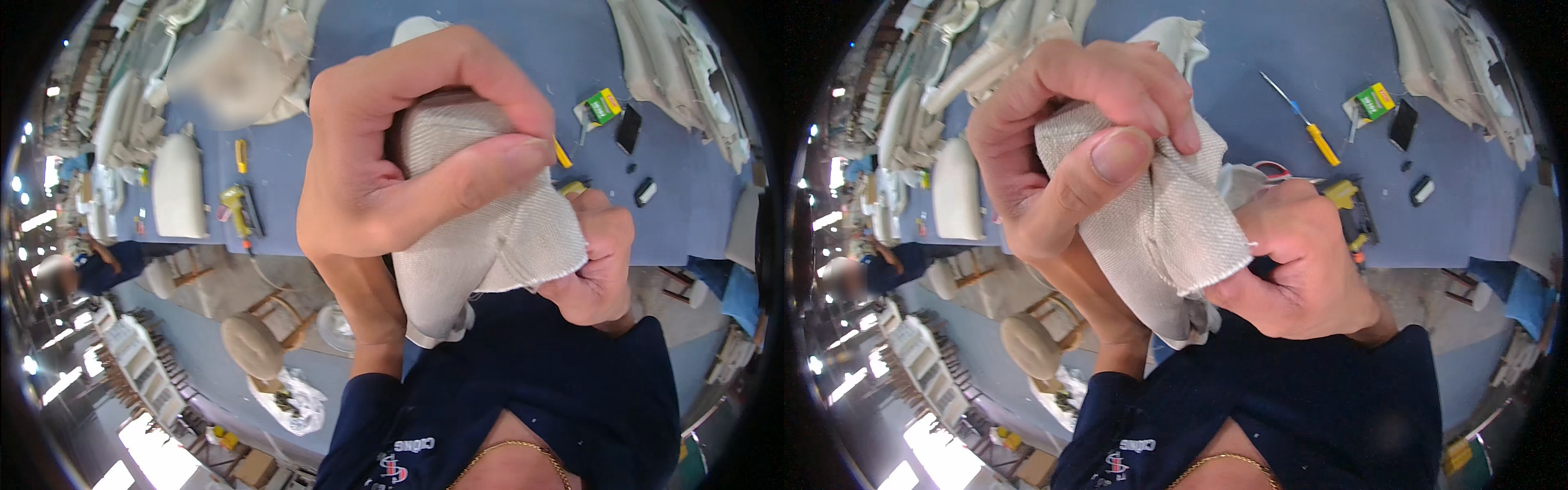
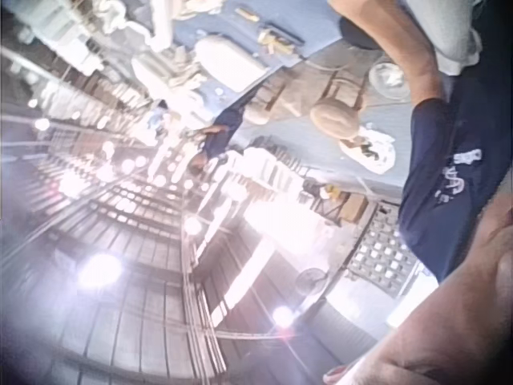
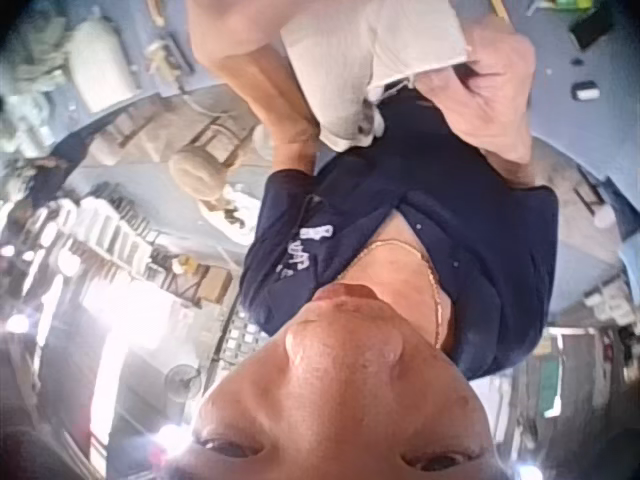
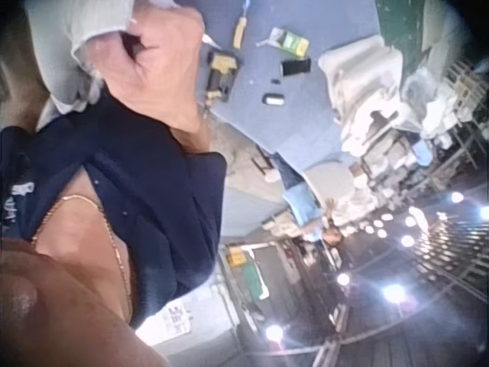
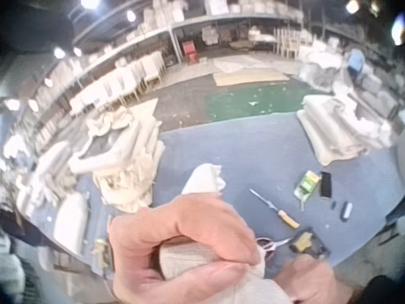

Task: The person is upholstering a chair cushion by hand-sewing a white fabric cover onto a foam pad. They use a needle and thread to stitch the edges, then employ a staple gun to secure the fabric to the cushion's underside. The person also uses scissors to trim excess fabric and a screwdriver to adjust the fit.

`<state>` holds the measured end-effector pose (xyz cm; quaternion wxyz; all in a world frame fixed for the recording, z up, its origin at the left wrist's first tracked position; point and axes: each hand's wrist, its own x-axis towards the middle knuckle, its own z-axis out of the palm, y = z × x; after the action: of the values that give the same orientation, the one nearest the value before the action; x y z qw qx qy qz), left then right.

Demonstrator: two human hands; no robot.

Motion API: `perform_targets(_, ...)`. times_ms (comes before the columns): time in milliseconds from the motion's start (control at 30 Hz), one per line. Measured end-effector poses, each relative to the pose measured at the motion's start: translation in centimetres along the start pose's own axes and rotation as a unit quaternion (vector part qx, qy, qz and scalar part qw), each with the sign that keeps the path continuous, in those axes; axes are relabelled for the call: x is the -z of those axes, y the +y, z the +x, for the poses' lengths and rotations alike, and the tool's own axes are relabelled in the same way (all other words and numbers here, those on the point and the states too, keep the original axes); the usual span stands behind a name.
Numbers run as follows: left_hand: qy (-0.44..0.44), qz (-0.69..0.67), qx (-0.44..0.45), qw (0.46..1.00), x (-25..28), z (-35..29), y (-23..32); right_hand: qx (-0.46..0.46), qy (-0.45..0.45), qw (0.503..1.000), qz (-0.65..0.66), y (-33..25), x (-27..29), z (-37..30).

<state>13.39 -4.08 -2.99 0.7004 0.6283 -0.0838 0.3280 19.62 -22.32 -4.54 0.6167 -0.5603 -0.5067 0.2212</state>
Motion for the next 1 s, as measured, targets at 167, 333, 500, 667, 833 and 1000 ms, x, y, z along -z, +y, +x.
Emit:
perform_targets(167, -0.135, 0.093, 0.059, 0.985, 2.8, 2.5, 3.0, 0.031, -0.013, 0.999, -0.024, 0.6, 0.0, 1.2)
perform_targets(333, -0.181, 0.093, -0.013, 0.979, 4.6, 2.8, 2.0, 0.042, 0.03, 0.998, -0.047, 2.0, -1.6, -0.4)
perform_targets(500, -0.162, 0.009, -0.021, 0.987, 4.6, 2.4, 0.6, 0.057, 0.061, 0.996, -0.042, 2.3, -3.0, 0.2)
perform_targets(667, -0.153, 0.002, -0.012, 0.988, 3.6, 2.2, 0.8, 0.077, 0.126, 0.989, -0.029, 2.5, -4.4, 0.2)
perform_targets(833, -0.11, 0.014, -0.013, 0.994, 2.9, 1.6, 0.3, -0.02, 0.117, 0.993, 0.008, 1.3, -3.8, -0.7)
perform_targets(1000, -0.082, 0.074, -0.009, 0.994, 2.9, 1.6, 0.9, 0.04, 0.063, 0.994, -0.084, 1.1, -2.1, 0.6)
